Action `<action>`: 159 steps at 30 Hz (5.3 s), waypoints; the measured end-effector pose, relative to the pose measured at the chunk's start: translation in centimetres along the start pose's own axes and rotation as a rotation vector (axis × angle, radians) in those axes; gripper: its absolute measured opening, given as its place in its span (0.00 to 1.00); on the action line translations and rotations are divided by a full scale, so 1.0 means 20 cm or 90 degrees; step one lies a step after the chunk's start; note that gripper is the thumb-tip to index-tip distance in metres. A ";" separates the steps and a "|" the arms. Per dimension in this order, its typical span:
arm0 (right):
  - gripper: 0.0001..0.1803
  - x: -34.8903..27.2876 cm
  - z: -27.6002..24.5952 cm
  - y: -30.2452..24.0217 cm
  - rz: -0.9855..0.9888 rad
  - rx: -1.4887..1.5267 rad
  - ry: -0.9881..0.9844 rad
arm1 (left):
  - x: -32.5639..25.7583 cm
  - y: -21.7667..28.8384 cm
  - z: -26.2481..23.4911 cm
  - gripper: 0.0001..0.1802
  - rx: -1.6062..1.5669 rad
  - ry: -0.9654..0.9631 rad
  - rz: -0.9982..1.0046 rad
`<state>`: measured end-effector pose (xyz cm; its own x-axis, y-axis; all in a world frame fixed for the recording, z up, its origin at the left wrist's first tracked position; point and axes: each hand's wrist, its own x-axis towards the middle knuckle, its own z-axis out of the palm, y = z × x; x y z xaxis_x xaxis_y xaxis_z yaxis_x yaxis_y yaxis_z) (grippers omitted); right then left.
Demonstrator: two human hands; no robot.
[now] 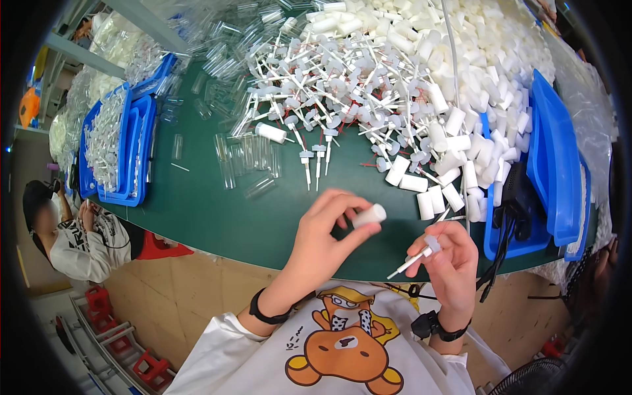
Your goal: The person assembles small white plastic components by hand at a factory workstation. They insert a small white rod into a cylindrical body, attach a circular disc, and then place the assembled unit into a clear plastic tube. The process is repeated continuously with parts sourced from piles on the green table.
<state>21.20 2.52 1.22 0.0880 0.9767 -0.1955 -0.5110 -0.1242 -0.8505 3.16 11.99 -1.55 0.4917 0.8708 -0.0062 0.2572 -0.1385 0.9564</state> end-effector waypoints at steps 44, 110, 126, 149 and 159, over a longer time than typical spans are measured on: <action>0.14 0.07 0.08 0.09 -0.383 -0.665 0.009 | -0.09 0.08 0.02 0.12 -0.312 -0.212 -0.212; 0.17 0.07 0.25 0.16 -0.279 -0.279 -0.102 | -0.24 0.04 -0.27 0.16 0.063 -0.094 0.110; 0.16 0.07 0.19 0.02 -0.332 -0.492 -0.175 | -0.30 0.08 -0.13 0.16 -0.100 -0.135 0.023; 0.13 0.01 0.13 -0.04 -0.200 -0.425 -0.200 | -0.27 0.07 -0.11 0.14 -0.291 -0.319 -0.011; 0.12 -0.01 0.10 0.01 -0.201 -0.458 -0.242 | -0.25 0.17 -0.15 0.13 -0.152 -0.340 -0.073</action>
<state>19.41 2.55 2.06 -0.2222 0.9603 0.1687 0.1639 0.2074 -0.9644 -0.94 8.56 2.52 0.8385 0.5070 -0.1996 0.1694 0.1055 0.9799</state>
